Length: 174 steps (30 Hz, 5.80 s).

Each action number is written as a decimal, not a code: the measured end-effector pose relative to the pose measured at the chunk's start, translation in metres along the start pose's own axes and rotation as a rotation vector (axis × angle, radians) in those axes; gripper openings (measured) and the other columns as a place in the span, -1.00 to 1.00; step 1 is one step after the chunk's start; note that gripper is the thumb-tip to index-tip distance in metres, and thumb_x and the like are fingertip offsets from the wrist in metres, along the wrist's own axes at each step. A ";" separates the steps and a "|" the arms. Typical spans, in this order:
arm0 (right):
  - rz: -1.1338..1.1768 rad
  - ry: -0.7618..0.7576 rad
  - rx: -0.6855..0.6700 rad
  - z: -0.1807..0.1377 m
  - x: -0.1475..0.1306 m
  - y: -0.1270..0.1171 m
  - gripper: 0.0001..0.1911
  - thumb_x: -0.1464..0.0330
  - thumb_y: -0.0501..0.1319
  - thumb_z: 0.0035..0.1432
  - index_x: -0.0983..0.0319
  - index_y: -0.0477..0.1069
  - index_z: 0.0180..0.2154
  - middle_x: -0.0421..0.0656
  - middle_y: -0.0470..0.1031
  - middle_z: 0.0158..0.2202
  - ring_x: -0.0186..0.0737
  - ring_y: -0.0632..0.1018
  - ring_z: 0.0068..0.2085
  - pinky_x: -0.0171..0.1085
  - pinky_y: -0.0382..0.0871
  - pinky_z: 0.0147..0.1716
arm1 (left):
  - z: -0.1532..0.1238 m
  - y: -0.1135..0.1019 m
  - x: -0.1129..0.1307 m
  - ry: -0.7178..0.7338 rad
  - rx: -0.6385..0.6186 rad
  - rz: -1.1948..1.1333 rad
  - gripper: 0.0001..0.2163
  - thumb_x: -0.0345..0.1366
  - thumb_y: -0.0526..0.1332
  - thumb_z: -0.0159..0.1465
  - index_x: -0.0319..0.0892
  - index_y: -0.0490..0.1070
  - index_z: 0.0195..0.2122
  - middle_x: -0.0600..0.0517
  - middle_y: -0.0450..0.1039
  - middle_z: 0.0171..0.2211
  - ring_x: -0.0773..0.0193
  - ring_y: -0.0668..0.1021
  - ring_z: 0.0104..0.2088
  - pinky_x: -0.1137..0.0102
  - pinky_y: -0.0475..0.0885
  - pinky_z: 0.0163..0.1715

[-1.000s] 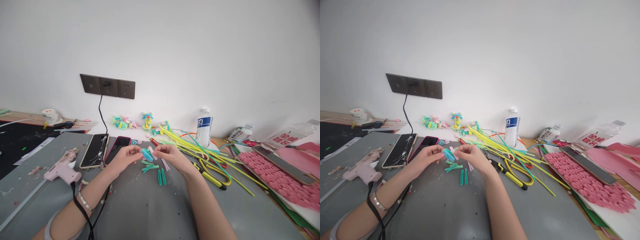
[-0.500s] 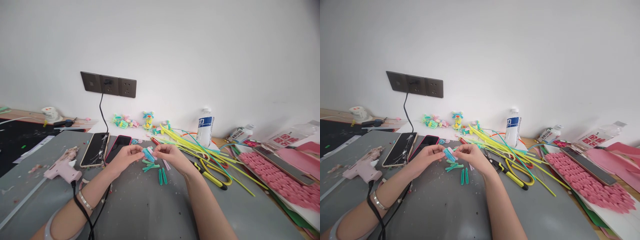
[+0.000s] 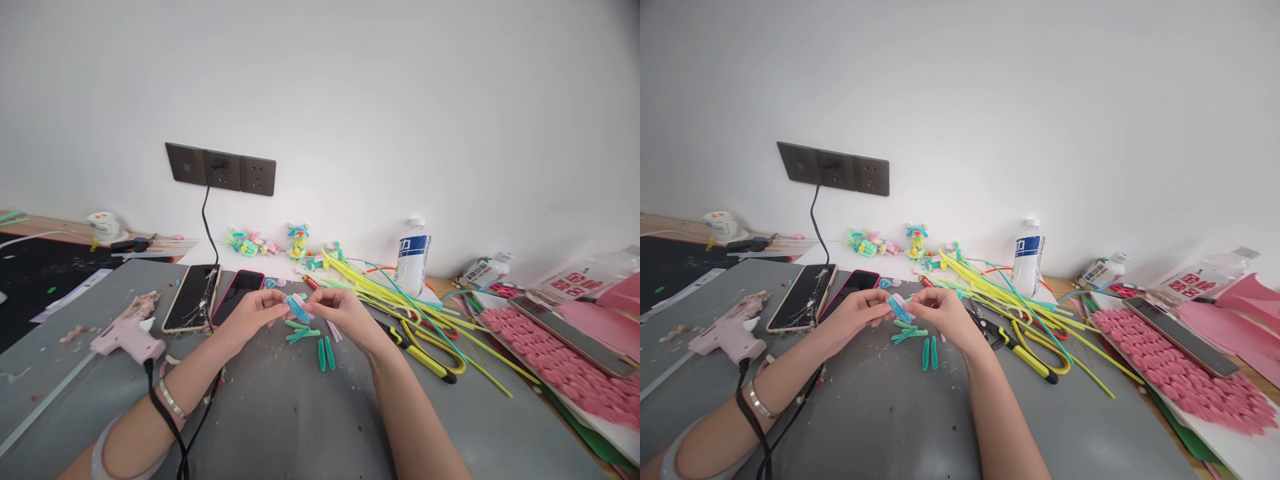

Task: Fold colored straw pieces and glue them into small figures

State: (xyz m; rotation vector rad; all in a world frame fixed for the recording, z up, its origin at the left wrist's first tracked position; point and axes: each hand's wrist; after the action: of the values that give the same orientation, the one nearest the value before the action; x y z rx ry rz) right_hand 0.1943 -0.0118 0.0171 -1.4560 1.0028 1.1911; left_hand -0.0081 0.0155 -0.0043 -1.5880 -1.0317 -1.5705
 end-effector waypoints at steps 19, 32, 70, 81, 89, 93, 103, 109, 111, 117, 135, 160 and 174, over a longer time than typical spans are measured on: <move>-0.138 -0.041 0.065 0.002 0.008 0.003 -0.67 0.12 0.38 -0.03 0.26 0.47 -0.47 -0.25 0.32 -0.57 -0.37 0.21 -0.52 -0.32 0.04 -0.55 | 0.002 -0.001 -0.005 0.031 0.013 -0.020 -0.80 -0.15 0.36 0.12 -0.17 0.50 -0.34 0.03 0.53 -0.34 0.19 0.56 -0.27 0.37 0.40 -0.21; 0.182 -0.239 0.313 0.006 0.004 0.000 -0.65 0.05 0.26 0.13 0.21 0.41 -0.39 -0.22 0.33 -0.45 -0.32 0.30 -0.44 -0.31 0.21 -0.42 | 0.000 -0.004 -0.005 0.160 0.137 -0.088 -0.78 -0.17 0.38 0.12 -0.16 0.48 -0.29 0.07 0.44 -0.36 0.29 0.47 -0.31 0.42 0.36 -0.27; 0.073 -0.377 0.026 -0.006 -0.003 0.013 -0.74 0.24 0.28 0.18 0.09 0.45 -0.07 -0.12 0.41 -0.10 -0.18 0.42 -0.17 -0.22 0.47 -0.28 | -0.004 -0.005 -0.003 0.357 0.115 -0.037 -0.82 -0.16 0.33 0.20 -0.14 0.47 -0.27 0.06 0.39 -0.36 0.29 0.43 -0.33 0.43 0.38 -0.26; 0.051 -0.359 0.026 -0.007 -0.003 0.013 -0.70 0.22 0.27 0.19 0.08 0.48 -0.03 -0.11 0.44 -0.05 -0.17 0.43 -0.16 -0.20 0.46 -0.24 | -0.006 -0.004 0.002 0.377 0.098 0.008 -0.81 -0.15 0.32 0.21 -0.15 0.47 -0.27 0.04 0.43 -0.36 0.28 0.46 -0.35 0.42 0.39 -0.28; 0.093 -0.376 0.021 -0.005 -0.001 0.016 -0.54 0.23 0.29 0.18 0.07 0.30 0.11 -0.09 0.39 -0.10 -0.16 0.43 -0.13 -0.22 0.48 -0.25 | -0.005 -0.005 -0.001 0.381 0.115 0.051 -0.81 -0.15 0.29 0.24 -0.16 0.46 -0.26 0.04 0.40 -0.36 0.26 0.46 -0.34 0.42 0.37 -0.29; 0.066 -0.395 0.016 -0.006 -0.002 0.015 -0.72 0.24 0.27 0.20 0.09 0.41 -0.04 -0.10 0.37 -0.07 -0.17 0.40 -0.15 -0.22 0.46 -0.25 | -0.005 -0.004 -0.001 0.363 0.101 0.026 -0.82 -0.17 0.29 0.23 -0.15 0.45 -0.25 0.03 0.42 -0.34 0.27 0.46 -0.33 0.42 0.37 -0.28; -0.063 -0.439 0.039 -0.006 -0.004 0.015 -0.84 0.25 0.23 0.23 0.15 0.40 -0.16 -0.12 0.40 -0.20 -0.17 0.39 -0.21 -0.21 0.32 -0.22 | -0.006 -0.003 0.001 0.372 0.076 0.009 -0.81 -0.14 0.27 0.25 -0.15 0.44 -0.23 0.03 0.42 -0.34 0.28 0.45 -0.37 0.42 0.39 -0.32; -0.073 -0.452 0.058 -0.004 -0.002 0.015 -0.86 0.28 0.23 0.23 0.15 0.39 -0.18 -0.13 0.39 -0.21 -0.17 0.38 -0.21 -0.21 0.28 -0.22 | -0.010 -0.003 -0.002 0.509 0.044 0.108 -0.77 -0.18 0.16 0.34 -0.11 0.43 -0.02 -0.09 0.41 -0.08 0.17 0.48 -0.16 0.37 0.43 -0.24; -0.090 -0.454 0.060 -0.004 -0.001 0.015 -0.86 0.27 0.23 0.23 0.15 0.38 -0.18 -0.13 0.40 -0.21 -0.17 0.38 -0.21 -0.20 0.30 -0.22 | -0.011 -0.002 -0.003 0.571 0.045 0.121 -0.76 -0.23 0.17 0.33 -0.09 0.41 0.01 -0.13 0.37 0.01 0.10 0.45 -0.02 0.37 0.46 -0.21; -0.136 -0.453 0.039 -0.004 0.000 0.016 -0.86 0.28 0.22 0.23 0.14 0.38 -0.17 -0.12 0.39 -0.20 -0.17 0.39 -0.22 -0.22 0.31 -0.26 | -0.008 -0.001 -0.004 0.656 0.082 0.159 -0.83 -0.35 0.23 0.28 -0.10 0.42 -0.10 -0.12 0.37 -0.06 0.09 0.43 0.06 0.34 0.47 -0.12; -0.202 -0.462 0.046 -0.004 0.002 0.017 -0.88 0.37 0.21 0.21 0.14 0.37 -0.17 -0.16 0.38 -0.21 -0.21 0.39 -0.21 -0.26 0.29 -0.20 | -0.005 -0.001 -0.004 0.657 0.124 0.217 -0.97 -0.37 0.23 0.26 -0.13 0.46 -0.32 -0.06 0.39 -0.24 0.17 0.48 -0.11 0.37 0.46 -0.19; -0.313 -0.627 0.111 -0.005 -0.002 0.017 -0.90 0.47 0.17 0.21 0.16 0.31 -0.25 -0.14 0.42 -0.24 -0.20 0.42 -0.24 -0.22 0.29 -0.23 | -0.004 -0.003 -0.004 0.687 0.119 0.232 -0.92 -0.44 0.20 0.26 -0.15 0.40 -0.37 -0.01 0.35 -0.30 0.26 0.46 -0.21 0.42 0.42 -0.26; -0.351 -0.657 0.115 -0.006 -0.002 0.018 -0.85 0.53 0.15 0.16 0.16 0.29 -0.28 -0.16 0.39 -0.27 -0.21 0.40 -0.27 -0.23 0.27 -0.26 | -0.003 -0.003 -0.004 0.719 0.117 0.252 -0.91 -0.43 0.20 0.27 -0.14 0.41 -0.38 0.00 0.36 -0.34 0.23 0.47 -0.21 0.37 0.41 -0.23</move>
State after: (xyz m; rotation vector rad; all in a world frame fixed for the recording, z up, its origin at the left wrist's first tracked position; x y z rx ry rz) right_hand 0.1771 -0.0209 0.0165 -0.9855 0.3408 1.2043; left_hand -0.0119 0.0136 -0.0084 -0.9023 -0.4930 -1.6694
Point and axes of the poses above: each hand's wrist, its own z-axis towards the middle knuckle, its own y-axis out of the palm, x = y × z
